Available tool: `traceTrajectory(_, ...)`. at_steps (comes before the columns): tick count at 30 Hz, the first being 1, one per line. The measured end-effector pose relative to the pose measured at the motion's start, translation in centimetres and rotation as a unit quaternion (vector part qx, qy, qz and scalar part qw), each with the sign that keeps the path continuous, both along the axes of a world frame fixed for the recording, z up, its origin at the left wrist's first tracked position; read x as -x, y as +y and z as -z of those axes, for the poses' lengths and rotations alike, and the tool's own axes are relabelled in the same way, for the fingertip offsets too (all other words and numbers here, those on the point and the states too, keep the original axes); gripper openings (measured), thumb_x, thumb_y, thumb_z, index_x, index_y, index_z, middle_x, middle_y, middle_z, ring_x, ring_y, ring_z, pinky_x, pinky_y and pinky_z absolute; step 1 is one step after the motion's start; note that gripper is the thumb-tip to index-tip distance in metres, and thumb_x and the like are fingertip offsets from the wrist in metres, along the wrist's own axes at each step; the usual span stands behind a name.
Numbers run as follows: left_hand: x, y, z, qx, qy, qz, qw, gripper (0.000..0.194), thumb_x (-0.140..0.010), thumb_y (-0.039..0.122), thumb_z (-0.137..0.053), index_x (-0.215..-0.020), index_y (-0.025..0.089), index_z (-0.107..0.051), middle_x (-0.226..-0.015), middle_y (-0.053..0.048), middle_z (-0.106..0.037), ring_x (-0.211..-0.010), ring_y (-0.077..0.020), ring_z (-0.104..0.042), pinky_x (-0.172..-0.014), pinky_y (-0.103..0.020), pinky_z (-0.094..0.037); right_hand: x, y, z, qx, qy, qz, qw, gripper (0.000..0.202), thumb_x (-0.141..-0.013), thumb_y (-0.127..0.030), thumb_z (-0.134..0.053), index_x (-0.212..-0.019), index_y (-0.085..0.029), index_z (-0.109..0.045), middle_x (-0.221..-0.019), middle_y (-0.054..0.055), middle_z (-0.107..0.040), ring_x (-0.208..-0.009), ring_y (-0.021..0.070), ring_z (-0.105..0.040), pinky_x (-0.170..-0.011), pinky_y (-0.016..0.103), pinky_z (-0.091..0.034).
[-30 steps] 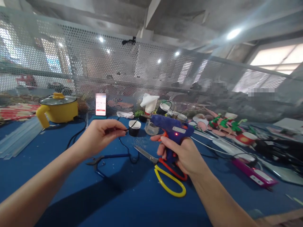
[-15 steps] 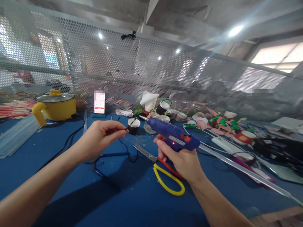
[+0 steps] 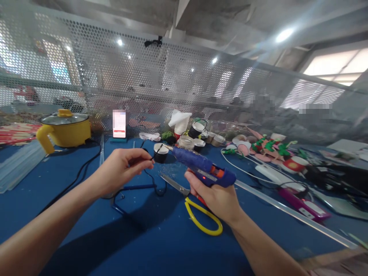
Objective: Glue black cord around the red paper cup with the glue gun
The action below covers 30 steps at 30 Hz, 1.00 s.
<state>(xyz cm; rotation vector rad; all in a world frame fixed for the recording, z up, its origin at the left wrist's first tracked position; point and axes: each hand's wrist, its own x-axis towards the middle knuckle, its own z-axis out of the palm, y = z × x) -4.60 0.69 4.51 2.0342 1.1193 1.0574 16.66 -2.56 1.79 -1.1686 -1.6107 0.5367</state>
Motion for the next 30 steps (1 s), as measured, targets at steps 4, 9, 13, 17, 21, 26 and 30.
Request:
traceTrajectory(4, -0.09, -0.12, -0.13, -0.011, 0.029, -0.001, 1.0, 0.018, -0.071, 0.035, -0.058, -0.074, 0.02, -0.067, -0.069, -0.005, -0.067, -0.061, -0.0169, -0.059, -0.049, -0.022, -0.043, -0.05, 0.07, 0.2, -0.007, -0.015, 0.022, 1.0, 0.017, -0.068, -0.034, -0.057, -0.057, -0.022, -0.054, -0.039, -0.004, -0.051, -0.035, 0.0134, -0.052, -0.044, 0.028, -0.046)
traceTrajectory(9, -0.11, -0.24, -0.24, -0.021, 0.037, -0.01, 0.999, 0.019, -0.07, 0.036, -0.058, -0.073, 0.02, -0.067, -0.068, -0.005, -0.067, -0.062, -0.0172, -0.059, -0.048, -0.022, -0.042, -0.33, 0.15, 0.43, -0.016, -0.051, 0.023, 0.998, 0.02, -0.07, -0.036, -0.055, -0.056, -0.022, -0.055, -0.04, -0.003, -0.054, -0.036, 0.0142, -0.053, -0.046, 0.029, -0.045)
traceTrajectory(13, -0.02, -0.21, -0.16, -0.015, 0.044, -0.01, 0.999, 0.02, -0.071, 0.038, -0.056, -0.075, 0.02, -0.066, -0.07, -0.005, -0.067, -0.064, -0.0174, -0.059, -0.05, -0.023, -0.042, -0.52, 0.23, 0.49, -0.023, -0.066, 0.029, 0.997, 0.022, -0.071, -0.036, -0.053, -0.055, -0.022, -0.055, -0.04, -0.003, -0.055, -0.036, 0.0142, -0.054, -0.046, 0.029, -0.045)
traceTrajectory(17, -0.03, -0.19, -0.17, -0.014, 0.047, -0.012, 0.999, 0.022, -0.072, 0.038, -0.056, -0.075, 0.019, -0.066, -0.071, -0.005, -0.068, -0.064, -0.0176, -0.059, -0.05, -0.023, -0.043, -0.48, 0.23, 0.43, -0.023, -0.073, 0.031, 0.997, 0.027, -0.071, -0.038, -0.052, -0.05, -0.022, -0.053, -0.039, -0.003, -0.054, -0.036, 0.0142, -0.054, -0.048, 0.029, -0.046)
traceTrajectory(21, -0.07, -0.36, -0.46, -0.002, 0.069, -0.007, 0.998, 0.025, -0.074, 0.039, -0.053, -0.078, 0.017, -0.064, -0.073, -0.005, -0.067, -0.068, -0.018, -0.059, -0.054, -0.025, -0.044, -0.2, -0.05, 0.2, 0.0, -0.071, 0.025, 0.997, 0.034, -0.071, -0.039, -0.053, -0.043, -0.021, -0.046, -0.039, -0.002, -0.052, -0.036, 0.0125, -0.053, -0.047, 0.025, -0.048)
traceTrajectory(26, -0.1, -0.49, -0.64, 0.008, 0.084, -0.006, 0.996, 0.027, -0.076, 0.039, -0.051, -0.08, 0.015, -0.063, -0.076, -0.006, -0.066, -0.071, -0.0182, -0.059, -0.058, -0.027, -0.045, -0.28, -0.1, 0.04, -0.011, -0.077, 0.036, 0.996, 0.037, -0.072, -0.04, -0.051, -0.041, -0.021, -0.046, -0.038, -0.002, -0.052, -0.035, 0.0116, -0.053, -0.045, 0.024, -0.047)
traceTrajectory(30, -0.08, -0.42, -0.5, 0.009, 0.081, 0.0, 0.997, 0.026, -0.075, 0.039, -0.051, -0.08, 0.015, -0.062, -0.076, -0.005, -0.066, -0.071, -0.0178, -0.058, -0.058, -0.026, -0.045, -0.83, 0.28, 0.36, -0.017, -0.097, 0.044, 0.994, 0.036, -0.074, -0.037, -0.052, -0.042, -0.021, -0.05, -0.038, -0.003, -0.054, -0.038, 0.0118, -0.055, -0.048, 0.024, -0.047)
